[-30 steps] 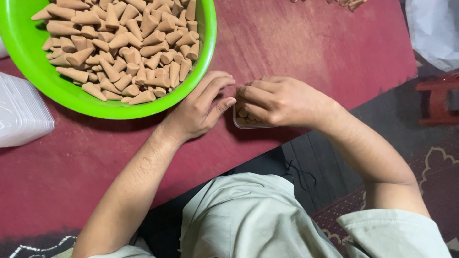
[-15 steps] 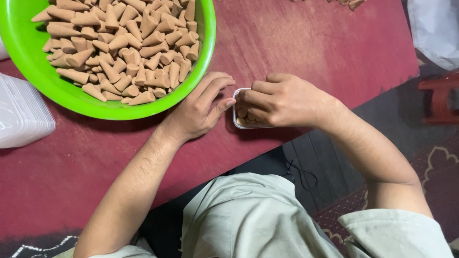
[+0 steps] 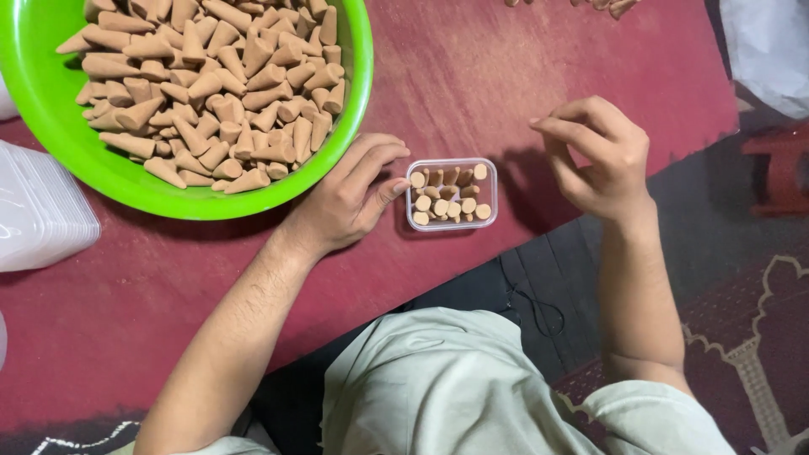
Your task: Filling a small plastic container with incense cones by picking them up from a bowl and table.
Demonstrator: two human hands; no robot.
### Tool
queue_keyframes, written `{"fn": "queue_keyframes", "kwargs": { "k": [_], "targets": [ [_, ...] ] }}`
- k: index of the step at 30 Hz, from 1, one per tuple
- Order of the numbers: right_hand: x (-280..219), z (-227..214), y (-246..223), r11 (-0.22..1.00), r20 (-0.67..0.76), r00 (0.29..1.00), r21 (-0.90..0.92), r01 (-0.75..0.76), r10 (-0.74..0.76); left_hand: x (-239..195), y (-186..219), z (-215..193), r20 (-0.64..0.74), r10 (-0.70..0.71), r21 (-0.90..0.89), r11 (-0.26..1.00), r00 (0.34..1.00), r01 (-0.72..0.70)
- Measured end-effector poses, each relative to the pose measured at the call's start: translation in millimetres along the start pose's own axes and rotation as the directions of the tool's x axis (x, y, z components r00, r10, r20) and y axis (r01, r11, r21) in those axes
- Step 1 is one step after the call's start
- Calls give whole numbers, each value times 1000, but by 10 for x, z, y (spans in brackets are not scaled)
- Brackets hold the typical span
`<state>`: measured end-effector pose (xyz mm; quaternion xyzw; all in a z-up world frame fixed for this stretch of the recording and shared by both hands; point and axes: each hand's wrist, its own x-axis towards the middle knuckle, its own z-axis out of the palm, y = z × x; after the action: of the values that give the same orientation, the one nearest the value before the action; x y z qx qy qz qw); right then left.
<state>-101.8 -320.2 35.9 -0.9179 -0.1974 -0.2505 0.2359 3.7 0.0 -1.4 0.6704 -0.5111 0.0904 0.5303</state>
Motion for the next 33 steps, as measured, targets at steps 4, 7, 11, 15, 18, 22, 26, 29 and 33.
{"fn": "queue_keyframes", "kwargs": {
  "k": [4, 7, 11, 15, 18, 22, 26, 29, 33],
  "targets": [
    [-386, 111, 114, 985, -61, 983, 36, -170, 172, 0, 37, -18, 19, 19, -7, 1000, 1000, -19],
    [-487, 235, 84, 963, -94, 960, 86, -257, 264, 9, 64, -12, 50, 36, 10, 999, 998, -37],
    [-442, 301, 12, 959, -154, 951, 139, -249, 269, 16, 38, 3, 82, 29, 57, 998, 996, -34],
    [-425, 308, 18, 962, -172, 950, 126, -240, 260, -8, -12, 47, 107, 65, 172, 982, 992, -83],
    [-441, 323, 35, 960, -172, 946, 112, -257, 274, -24, -47, 37, 110, 63, 154, 985, 992, -79],
    [-439, 330, 45, 950, -185, 934, 119, -289, 307, -19, -67, 35, 115, 55, 133, 989, 992, -71],
    [-436, 326, 41, 924, -168, 912, 159, -348, 373, -13, -59, 41, 124, 40, 115, 992, 991, -55],
    [-373, 263, 13, 892, -141, 889, 203, -405, 436, -2, -47, 49, 128, 17, 84, 996, 992, -28],
    [-161, 136, 117, 854, -103, 857, 203, -478, 504, -12, -30, 38, 126, -10, 71, 998, 992, 1]
  ]
}}
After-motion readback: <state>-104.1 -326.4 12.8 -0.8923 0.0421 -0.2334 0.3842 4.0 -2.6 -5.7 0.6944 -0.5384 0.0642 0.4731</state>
